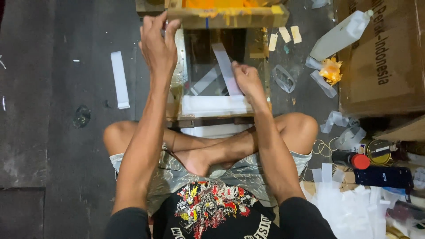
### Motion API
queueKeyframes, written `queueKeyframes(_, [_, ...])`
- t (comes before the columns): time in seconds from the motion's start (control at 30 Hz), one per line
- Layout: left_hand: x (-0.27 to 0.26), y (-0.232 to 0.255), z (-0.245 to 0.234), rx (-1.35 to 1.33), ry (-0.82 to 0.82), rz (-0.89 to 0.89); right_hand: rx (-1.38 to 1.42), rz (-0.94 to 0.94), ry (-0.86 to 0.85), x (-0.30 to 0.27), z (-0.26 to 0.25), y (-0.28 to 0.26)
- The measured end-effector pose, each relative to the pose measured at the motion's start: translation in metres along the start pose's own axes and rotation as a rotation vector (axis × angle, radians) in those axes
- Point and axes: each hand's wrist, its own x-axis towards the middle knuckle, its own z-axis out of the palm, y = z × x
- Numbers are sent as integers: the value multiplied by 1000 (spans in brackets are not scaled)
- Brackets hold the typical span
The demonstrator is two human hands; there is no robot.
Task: The person sits cross-legged on the floor and uses a squeegee to spread orange ink across a screen printing frame. They repeatedly pull the ink across the mesh, lift the frame to remove a printed white strip, and place the strip on the floor before repeating the process.
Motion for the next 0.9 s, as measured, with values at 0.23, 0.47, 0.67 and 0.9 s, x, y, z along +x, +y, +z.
queueKeyframes(0.23, [19,6,2,-50,17,-28,-341,-99,72,-15,17,15])
queueKeyframes(0.47, [18,6,1,-77,19,-25,-975,-490,222,24,56,69])
queueKeyframes(0.67, [20,4,1,-63,9,-33,-939,-462,320,26,63,74])
queueKeyframes(0.9, [21,5,0,-75,10,-15,-912,-484,370,31,67,76])
